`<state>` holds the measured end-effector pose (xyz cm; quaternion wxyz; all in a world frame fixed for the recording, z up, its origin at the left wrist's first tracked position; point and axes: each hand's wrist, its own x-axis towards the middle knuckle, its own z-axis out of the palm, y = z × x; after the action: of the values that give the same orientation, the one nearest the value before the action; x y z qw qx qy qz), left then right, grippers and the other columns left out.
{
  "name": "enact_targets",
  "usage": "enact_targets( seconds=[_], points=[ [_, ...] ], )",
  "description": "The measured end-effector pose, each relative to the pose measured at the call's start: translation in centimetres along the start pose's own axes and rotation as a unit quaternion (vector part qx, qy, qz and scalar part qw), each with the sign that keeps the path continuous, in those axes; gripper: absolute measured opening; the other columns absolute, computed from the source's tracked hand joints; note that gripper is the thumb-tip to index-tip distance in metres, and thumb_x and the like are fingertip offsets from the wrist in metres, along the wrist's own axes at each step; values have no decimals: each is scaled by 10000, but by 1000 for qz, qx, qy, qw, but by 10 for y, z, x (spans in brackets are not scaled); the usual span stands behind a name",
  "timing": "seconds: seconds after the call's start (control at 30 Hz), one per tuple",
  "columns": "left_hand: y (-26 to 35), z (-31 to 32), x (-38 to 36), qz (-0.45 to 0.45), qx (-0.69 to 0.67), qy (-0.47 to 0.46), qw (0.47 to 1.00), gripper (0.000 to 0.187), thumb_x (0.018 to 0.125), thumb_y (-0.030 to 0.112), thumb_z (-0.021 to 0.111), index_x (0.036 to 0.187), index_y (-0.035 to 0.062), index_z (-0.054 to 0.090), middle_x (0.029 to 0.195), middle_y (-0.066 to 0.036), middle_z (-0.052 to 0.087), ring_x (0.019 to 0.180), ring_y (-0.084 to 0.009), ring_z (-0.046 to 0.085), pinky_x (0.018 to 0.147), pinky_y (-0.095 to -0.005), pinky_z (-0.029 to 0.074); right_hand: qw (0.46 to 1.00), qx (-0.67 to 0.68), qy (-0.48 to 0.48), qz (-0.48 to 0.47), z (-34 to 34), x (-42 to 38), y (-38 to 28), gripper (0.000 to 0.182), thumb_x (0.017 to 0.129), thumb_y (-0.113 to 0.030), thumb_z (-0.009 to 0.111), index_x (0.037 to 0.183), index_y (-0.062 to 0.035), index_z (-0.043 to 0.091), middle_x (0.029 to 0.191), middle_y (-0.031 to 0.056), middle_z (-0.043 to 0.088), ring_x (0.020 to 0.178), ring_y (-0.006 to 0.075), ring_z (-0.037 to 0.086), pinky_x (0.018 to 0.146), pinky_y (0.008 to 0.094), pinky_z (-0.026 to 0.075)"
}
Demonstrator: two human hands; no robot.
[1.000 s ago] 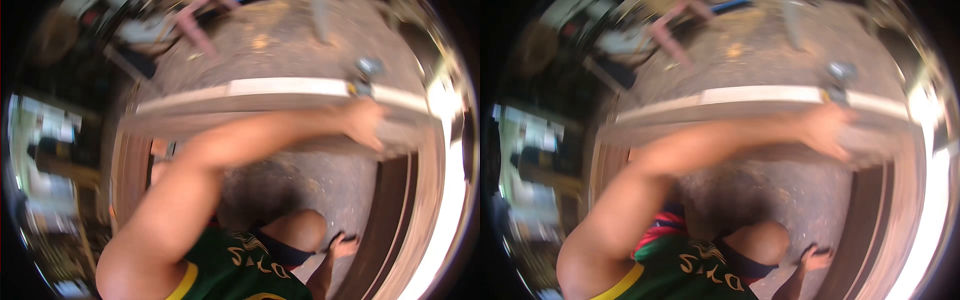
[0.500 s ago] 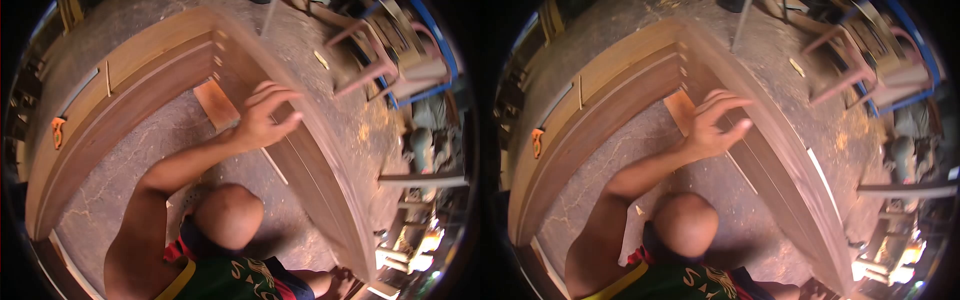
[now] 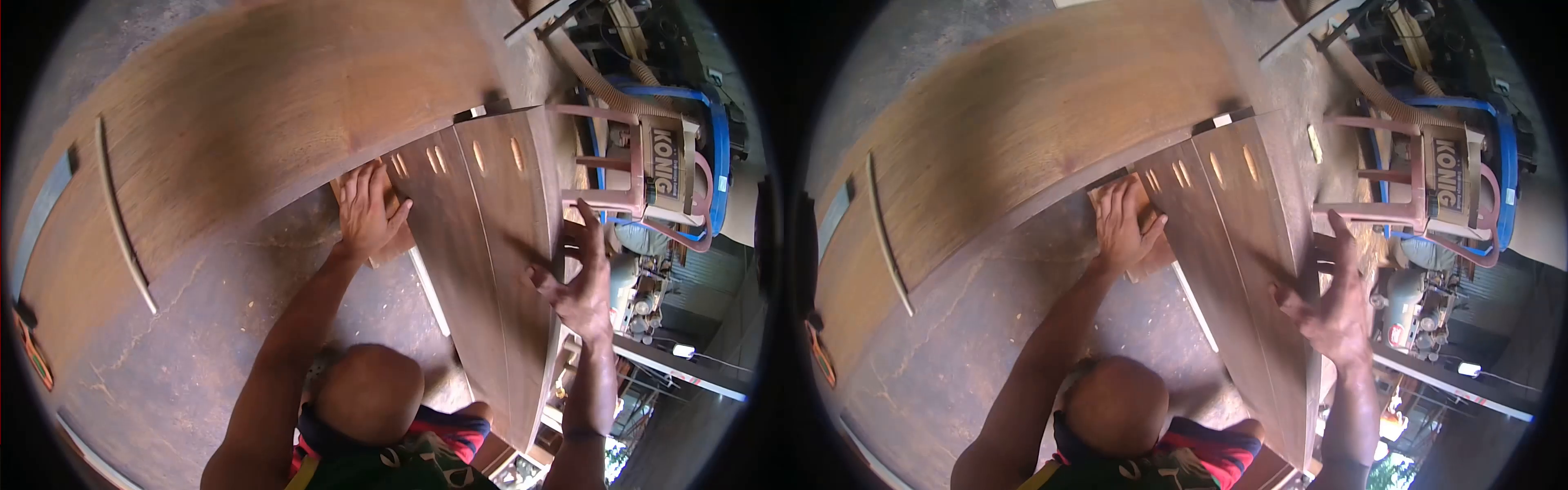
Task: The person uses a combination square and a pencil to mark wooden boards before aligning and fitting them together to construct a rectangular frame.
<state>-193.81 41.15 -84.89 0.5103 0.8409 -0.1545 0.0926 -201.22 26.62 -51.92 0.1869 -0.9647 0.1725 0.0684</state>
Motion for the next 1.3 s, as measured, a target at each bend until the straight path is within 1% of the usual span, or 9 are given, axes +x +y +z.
enact_targets(
  seconds=[0.1, 0.37, 0.5, 0.73, 0.8, 0.87, 0.93, 1.1, 1.3],
  points=[
    [0, 0, 3, -2, 53, -35, 998, 720, 845, 438, 663, 1394, 26, 446, 1404, -166, 457, 1295, -383, 392, 1099, -518, 283, 989, -74, 36, -125, 27, 6, 15, 884, 707, -85, 770, 1444, 19, 293, 1130, 259, 639, 1016, 327, 656, 913, 416, 506],
    [-9, 11, 0, 33, 87, -27, 995, 614, 913, 484, 552, 1412, 131, 492, 1398, -174, 471, 1279, -408, 408, 1065, -573, 283, 998, 39, -17, 39, 24, 17, 3, 493, 707, -22, 716, 1138, 68, 495, 951, 217, 680, 830, 271, 695, 717, 375, 536],
    [-7, 6, 4, 44, 83, -24, 995, 610, 911, 498, 552, 1394, 127, 515, 1370, -195, 492, 1252, -419, 436, 1062, -567, 287, 994, 84, -67, -29, 15, 24, 23, 568, 684, -30, 748, 1187, 69, 503, 913, 154, 684, 777, 226, 668, 698, 341, 525],
    [15, -24, 19, 8, 1, -59, 998, 603, 895, 490, 588, 1359, 107, 548, 1384, -183, 501, 1248, -429, 435, 1084, -573, 239, 954, 151, -205, 162, -3, 36, 29, 617, 621, -134, 872, 1104, 133, 596, 830, 123, 680, 753, 167, 634, 728, 314, 521],
    [24, -39, 27, 6, 1, -81, 997, 618, 894, 417, 644, 1406, 99, 506, 1385, -177, 510, 1218, -386, 485, 1042, -534, 339, 934, 219, -220, 176, -1, 34, 34, 739, 612, -188, 907, 1133, 189, 542, 865, 153, 678, 862, 192, 637, 817, 319, 509],
    [48, -52, 38, -252, -209, -165, 930, 674, 904, 344, 672, 1476, 98, 414, 1403, -165, 511, 1163, -325, 540, 948, -466, 453, 922, 255, -228, 181, -4, 34, 31, 804, 607, -215, 924, 1147, 217, 515, 882, 169, 677, 917, 204, 639, 862, 322, 503],
    [93, -78, 49, -204, -229, -165, 937, 738, 918, 345, 670, 1513, 73, 328, 1444, -192, 468, 1157, -298, 561, 875, -402, 516, 946, 107, -217, 216, -9, 35, 24, 852, 605, -220, 925, 1153, 243, 465, 861, 156, 672, 897, 189, 634, 852, 304, 504],
    [166, -61, 59, -106, -277, -43, 954, 898, 908, 493, 630, 1481, -81, 245, 1551, -305, 198, 1384, -445, 304, 1135, -501, 257, 934, 165, -251, 192, -10, 35, 27, 877, 596, -235, 926, 1184, 210, 451, 886, 153, 670, 881, 190, 627, 847, 306, 496],
    [172, -54, 69, -108, -242, -4, 964, 935, 903, 484, 633, 1452, -150, 219, 1541, -335, 168, 1320, -467, 313, 1097, -531, 265, 930, 60, -250, 261, -12, 40, 25, 899, 568, -239, 909, 1265, 132, 479, 1118, 191, 648, 1008, 265, 613, 930, 352, 477]
  ],
)
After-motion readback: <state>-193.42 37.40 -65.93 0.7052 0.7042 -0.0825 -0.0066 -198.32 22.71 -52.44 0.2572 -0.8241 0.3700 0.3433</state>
